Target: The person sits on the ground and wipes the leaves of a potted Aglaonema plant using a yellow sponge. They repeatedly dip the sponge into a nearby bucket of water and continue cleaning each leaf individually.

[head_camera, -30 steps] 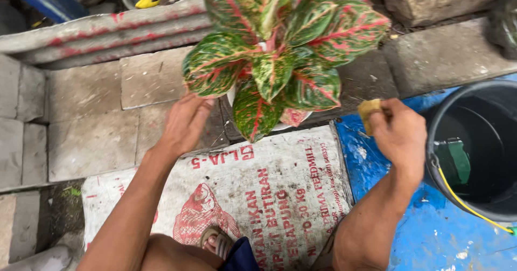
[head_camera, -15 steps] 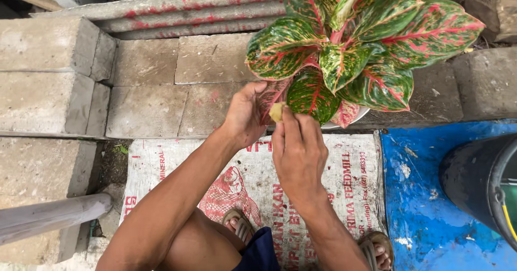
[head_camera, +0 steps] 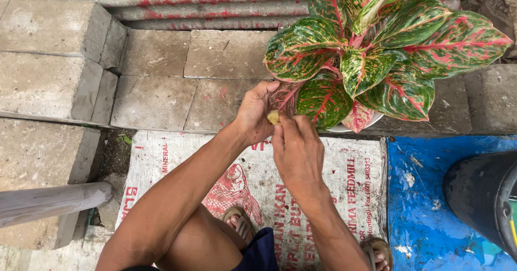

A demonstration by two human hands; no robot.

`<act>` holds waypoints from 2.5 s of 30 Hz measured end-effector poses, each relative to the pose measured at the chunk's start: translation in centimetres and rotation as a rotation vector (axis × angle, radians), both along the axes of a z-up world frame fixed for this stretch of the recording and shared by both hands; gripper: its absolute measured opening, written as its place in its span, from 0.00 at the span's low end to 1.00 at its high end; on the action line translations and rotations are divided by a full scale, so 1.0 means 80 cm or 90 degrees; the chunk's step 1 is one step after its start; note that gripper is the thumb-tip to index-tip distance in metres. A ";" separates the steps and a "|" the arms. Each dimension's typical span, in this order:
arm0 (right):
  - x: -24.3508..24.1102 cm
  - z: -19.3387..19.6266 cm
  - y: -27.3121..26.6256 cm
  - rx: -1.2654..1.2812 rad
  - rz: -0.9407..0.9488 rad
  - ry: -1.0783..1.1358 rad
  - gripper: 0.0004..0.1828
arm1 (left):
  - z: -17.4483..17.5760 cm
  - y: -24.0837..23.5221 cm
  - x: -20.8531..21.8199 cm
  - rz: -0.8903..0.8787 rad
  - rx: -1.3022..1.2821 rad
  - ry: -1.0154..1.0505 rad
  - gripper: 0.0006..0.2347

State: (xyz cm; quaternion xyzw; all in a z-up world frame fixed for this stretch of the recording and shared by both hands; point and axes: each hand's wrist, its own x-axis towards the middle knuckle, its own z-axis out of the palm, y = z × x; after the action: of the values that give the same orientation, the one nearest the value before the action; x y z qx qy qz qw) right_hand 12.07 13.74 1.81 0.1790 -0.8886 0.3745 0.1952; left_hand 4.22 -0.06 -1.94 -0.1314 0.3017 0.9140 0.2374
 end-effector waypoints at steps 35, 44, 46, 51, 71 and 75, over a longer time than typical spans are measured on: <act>-0.084 -0.117 0.388 0.046 -0.333 -0.301 0.17 | -0.035 -0.083 0.027 0.086 -0.923 0.699 0.32; -0.274 -0.163 0.355 -0.629 -0.135 -0.446 0.27 | -0.154 -0.053 -0.005 0.007 -0.495 -0.014 0.29; -0.281 -0.148 0.320 -0.613 -0.040 -0.491 0.35 | -0.168 0.000 -0.010 -0.038 -0.420 0.025 0.29; -0.264 -0.108 0.285 -0.577 0.053 -0.551 0.42 | -0.184 0.055 -0.022 0.021 -0.329 0.018 0.30; -0.137 -0.177 0.264 -0.881 -0.151 -0.583 0.21 | -0.211 -0.018 -0.169 0.009 -0.318 0.126 0.20; -0.148 -0.167 0.271 -0.940 -0.206 -0.661 0.24 | -0.203 -0.013 -0.129 0.163 -0.320 0.050 0.25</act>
State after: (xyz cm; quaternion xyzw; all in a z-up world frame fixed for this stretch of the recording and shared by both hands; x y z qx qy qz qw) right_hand 0.25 35.45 -11.58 -0.3087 -0.4143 0.8487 -0.1134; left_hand -6.10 -1.11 -18.15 -0.1878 0.5085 0.8376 0.0679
